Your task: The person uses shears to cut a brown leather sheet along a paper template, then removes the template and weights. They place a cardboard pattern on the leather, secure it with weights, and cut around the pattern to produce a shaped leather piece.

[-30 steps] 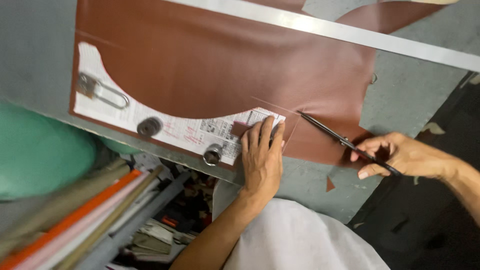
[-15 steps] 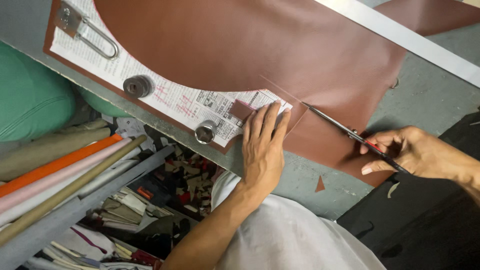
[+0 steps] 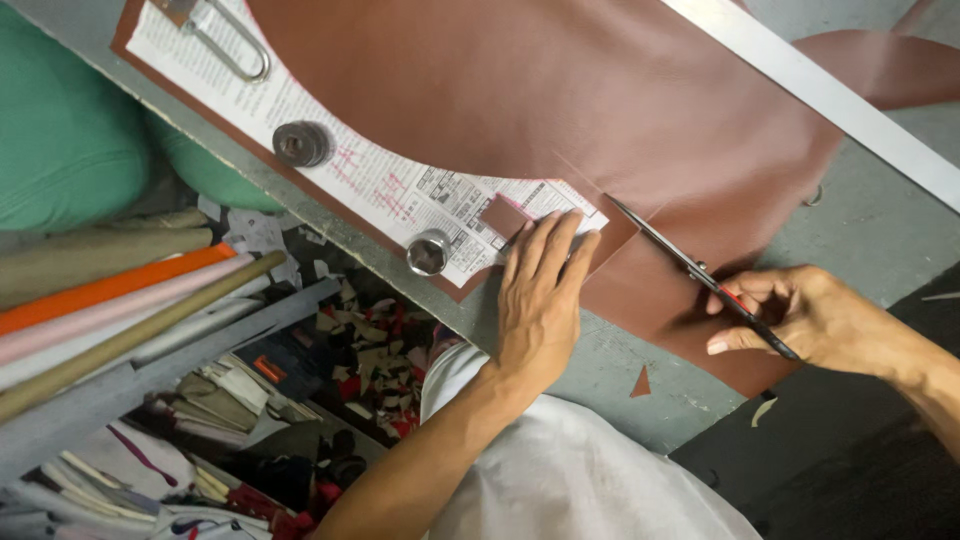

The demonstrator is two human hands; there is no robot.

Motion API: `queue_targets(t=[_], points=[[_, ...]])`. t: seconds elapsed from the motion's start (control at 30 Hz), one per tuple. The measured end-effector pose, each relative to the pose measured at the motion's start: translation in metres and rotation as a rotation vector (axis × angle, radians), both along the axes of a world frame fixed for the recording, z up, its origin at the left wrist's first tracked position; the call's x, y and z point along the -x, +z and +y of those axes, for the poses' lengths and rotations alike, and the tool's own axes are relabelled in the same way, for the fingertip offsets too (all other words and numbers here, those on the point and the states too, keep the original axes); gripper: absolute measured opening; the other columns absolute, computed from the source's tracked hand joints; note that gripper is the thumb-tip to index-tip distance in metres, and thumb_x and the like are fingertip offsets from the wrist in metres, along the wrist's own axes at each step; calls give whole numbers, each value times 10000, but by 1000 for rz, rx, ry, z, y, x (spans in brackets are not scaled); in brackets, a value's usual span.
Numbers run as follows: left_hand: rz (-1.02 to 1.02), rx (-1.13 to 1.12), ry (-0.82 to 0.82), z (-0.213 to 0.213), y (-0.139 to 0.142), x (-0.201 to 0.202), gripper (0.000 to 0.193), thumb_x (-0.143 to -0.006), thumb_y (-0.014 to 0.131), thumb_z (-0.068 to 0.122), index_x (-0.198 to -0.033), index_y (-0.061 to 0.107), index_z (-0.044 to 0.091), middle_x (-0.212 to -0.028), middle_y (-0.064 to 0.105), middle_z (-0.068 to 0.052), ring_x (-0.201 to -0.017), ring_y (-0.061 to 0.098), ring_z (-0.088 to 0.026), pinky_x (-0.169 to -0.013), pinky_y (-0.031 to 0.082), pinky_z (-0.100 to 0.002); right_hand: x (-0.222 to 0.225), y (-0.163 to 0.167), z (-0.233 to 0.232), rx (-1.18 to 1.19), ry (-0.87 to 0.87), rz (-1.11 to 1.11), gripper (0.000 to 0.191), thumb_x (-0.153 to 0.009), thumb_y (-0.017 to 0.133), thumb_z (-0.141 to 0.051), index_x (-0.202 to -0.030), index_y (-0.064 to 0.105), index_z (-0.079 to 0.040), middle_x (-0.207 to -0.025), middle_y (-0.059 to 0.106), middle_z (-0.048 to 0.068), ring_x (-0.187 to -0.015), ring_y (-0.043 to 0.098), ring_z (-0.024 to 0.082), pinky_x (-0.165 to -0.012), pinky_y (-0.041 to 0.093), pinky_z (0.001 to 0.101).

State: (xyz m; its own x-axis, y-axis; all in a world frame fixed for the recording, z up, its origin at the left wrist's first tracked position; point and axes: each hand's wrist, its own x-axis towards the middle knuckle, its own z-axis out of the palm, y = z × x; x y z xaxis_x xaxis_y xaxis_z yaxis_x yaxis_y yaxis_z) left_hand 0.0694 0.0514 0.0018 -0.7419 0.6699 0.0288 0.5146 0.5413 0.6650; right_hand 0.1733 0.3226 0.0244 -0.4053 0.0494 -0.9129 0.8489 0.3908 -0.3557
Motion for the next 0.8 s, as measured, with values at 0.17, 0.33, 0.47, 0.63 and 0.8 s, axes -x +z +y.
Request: queue_targets(t=[0.17,0.33,0.47,0.63,0.8], points=[[-20,-26,2,-3,-2,0,411,-911,604,-16,-1322,607,-4,-1495,502,-165,-1447,449,-361,-1240,349,-533,14,-3,-12,-80,150,-47,505,-687,962,-346,-1097,771,-123,-658,570,38,-608,544,198,-597,442,379],[-28,-25,1,-4,-1,1,404,-888,608,-29,-1291,617,-9,-1480,510,-168,-1446,445,-358,-1248,343,-537,24,-3,-20,-10,58,113,494,-618,952,-361,-1000,779,-100,-642,594,6,-616,542,156,-599,463,334],[-29,-41,-1,-5,0,2,360,-889,612,-24,-1249,617,-15,-1467,513,-175,-1440,446,-362,-1243,343,-539,30,5,-23,-19,24,81,467,-627,940,-355,-972,778,-87,-635,607,11,-620,538,157,-587,456,336],[-32,-69,12,-6,1,3,295,-917,608,-19,-1213,614,-18,-1464,511,-172,-1448,455,-355,-1264,349,-531,42,6,-31,-22,11,77,448,-628,947,-330,-974,782,-97,-634,599,-4,-599,522,150,-564,424,324],[-37,-68,2,-7,2,4,318,-887,608,-31,-1205,603,-28,-1455,502,-191,-1437,442,-373,-1252,337,-541,47,4,-34,-15,26,80,439,-655,939,-325,-971,738,-95,-604,516,6,-570,443,150,-535,370,335]])
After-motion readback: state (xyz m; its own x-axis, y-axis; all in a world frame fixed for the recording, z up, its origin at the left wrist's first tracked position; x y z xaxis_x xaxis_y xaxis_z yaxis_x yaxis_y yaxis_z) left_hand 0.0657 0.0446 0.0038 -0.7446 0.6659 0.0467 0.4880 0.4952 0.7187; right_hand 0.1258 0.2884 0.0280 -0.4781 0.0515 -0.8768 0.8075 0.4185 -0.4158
